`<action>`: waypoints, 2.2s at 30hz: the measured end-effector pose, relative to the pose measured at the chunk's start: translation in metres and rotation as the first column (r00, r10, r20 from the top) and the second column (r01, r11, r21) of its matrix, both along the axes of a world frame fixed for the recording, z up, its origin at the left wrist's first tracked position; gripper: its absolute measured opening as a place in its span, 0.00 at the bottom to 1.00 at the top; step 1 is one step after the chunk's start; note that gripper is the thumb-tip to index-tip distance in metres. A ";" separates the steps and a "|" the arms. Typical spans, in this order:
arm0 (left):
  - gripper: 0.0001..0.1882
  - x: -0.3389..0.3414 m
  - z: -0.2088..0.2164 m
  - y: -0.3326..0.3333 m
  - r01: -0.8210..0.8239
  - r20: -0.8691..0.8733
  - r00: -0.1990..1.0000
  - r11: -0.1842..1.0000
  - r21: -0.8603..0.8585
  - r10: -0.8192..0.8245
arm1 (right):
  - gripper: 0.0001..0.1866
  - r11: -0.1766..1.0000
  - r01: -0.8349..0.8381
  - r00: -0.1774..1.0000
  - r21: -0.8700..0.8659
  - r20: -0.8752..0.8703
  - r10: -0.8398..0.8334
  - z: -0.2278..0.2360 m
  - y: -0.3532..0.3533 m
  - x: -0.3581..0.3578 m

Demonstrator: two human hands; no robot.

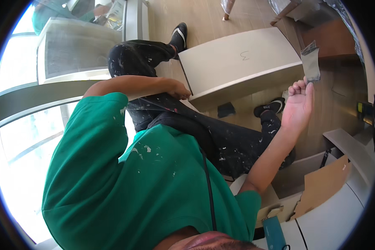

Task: The person uses a piece of sandpaper to sand the surface and edges of a wooden panel, then wipes it with a cloth while sitting on the floor.

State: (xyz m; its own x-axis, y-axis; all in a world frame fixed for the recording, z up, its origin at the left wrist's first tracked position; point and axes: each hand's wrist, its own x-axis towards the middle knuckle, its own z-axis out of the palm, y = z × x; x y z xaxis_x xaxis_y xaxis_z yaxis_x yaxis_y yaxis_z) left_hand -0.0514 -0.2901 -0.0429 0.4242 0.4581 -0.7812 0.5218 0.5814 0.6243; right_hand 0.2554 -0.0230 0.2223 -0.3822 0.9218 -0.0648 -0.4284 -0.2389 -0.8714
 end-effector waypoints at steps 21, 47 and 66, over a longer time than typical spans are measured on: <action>0.19 0.013 0.030 0.003 -0.530 -0.259 0.846 0.793 -0.302 0.466 | 0.17 1.000 0.009 1.000 -0.006 -0.022 -0.009 -0.005 0.001 0.003; 0.11 0.020 0.114 0.207 -0.705 0.508 0.376 0.595 -0.385 0.775 | 0.15 0.994 0.089 0.996 -0.063 -0.012 -0.090 -0.018 0.011 0.013; 0.16 0.073 0.390 0.604 -0.729 0.786 0.358 0.677 -0.101 0.504 | 0.12 0.910 0.403 0.877 0.096 -0.323 -0.355 0.046 0.022 0.087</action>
State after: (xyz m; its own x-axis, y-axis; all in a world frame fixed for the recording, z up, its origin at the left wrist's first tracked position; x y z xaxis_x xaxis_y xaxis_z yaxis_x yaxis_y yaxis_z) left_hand 0.0216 0.3138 0.3467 0.2732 0.9432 -0.1893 -0.6008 0.3209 0.7322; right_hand 0.3429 -0.0006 0.2681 0.0196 0.9883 0.1514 -0.6985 0.1218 -0.7051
